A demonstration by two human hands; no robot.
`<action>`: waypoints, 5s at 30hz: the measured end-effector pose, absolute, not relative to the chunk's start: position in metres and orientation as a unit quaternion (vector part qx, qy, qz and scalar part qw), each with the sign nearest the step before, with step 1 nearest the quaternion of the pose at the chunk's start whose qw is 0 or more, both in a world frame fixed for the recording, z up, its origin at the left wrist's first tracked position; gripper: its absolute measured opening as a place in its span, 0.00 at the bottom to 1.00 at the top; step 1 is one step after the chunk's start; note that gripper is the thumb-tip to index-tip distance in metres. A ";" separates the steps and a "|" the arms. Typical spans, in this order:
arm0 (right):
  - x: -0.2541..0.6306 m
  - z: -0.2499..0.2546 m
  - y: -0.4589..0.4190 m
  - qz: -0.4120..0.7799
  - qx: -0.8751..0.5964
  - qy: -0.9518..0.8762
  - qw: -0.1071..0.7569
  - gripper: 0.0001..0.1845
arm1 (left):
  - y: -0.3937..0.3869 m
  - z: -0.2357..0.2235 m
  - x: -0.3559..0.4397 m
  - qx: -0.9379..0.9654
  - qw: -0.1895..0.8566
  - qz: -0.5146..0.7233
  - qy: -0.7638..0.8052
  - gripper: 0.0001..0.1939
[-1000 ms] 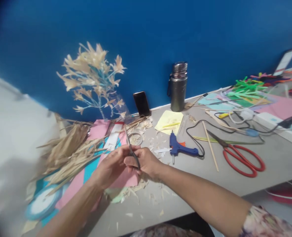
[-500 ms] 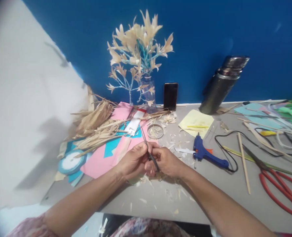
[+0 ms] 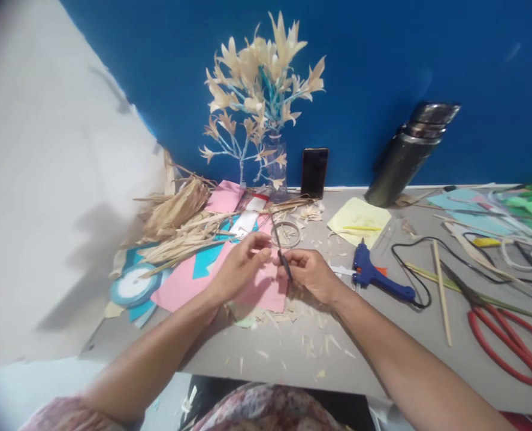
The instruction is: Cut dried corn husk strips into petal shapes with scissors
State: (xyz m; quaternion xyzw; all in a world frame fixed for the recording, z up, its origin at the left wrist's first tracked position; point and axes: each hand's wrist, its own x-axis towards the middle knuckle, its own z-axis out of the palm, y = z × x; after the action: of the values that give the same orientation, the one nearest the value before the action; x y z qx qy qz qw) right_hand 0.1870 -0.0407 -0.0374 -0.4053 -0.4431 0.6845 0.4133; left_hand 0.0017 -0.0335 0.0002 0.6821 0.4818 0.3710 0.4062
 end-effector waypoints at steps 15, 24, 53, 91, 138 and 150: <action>0.183 -0.040 -0.048 0.285 -0.541 -0.730 0.304 0.08 | -0.022 0.007 -0.050 0.713 0.074 0.051 0.696 0.22; 0.184 -0.041 -0.048 0.246 -0.558 -0.749 0.260 0.07 | -0.002 -0.010 -0.055 0.623 0.309 0.300 0.652 0.07; 0.181 -0.034 -0.056 0.261 -0.474 -0.761 0.359 0.05 | 0.089 -0.003 0.012 0.835 0.259 0.158 0.458 0.09; 0.182 -0.029 -0.056 0.275 -0.451 -0.764 0.371 0.05 | 0.008 0.018 -0.036 0.768 0.163 0.000 0.619 0.13; 0.188 -0.029 -0.041 0.575 -0.463 -0.612 0.283 0.14 | -0.021 0.011 -0.027 0.484 0.530 0.490 0.495 0.22; 0.188 -0.030 -0.044 0.562 -0.492 -0.602 0.281 0.23 | -0.027 0.011 -0.019 0.495 0.527 0.490 0.486 0.21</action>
State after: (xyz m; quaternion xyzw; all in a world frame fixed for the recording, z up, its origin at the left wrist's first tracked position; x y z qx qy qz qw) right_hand 0.1883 -0.0440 -0.0296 -0.4923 -0.6024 0.5618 0.2813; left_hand -0.0195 -0.0273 0.0110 0.4954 0.4859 0.4901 0.5274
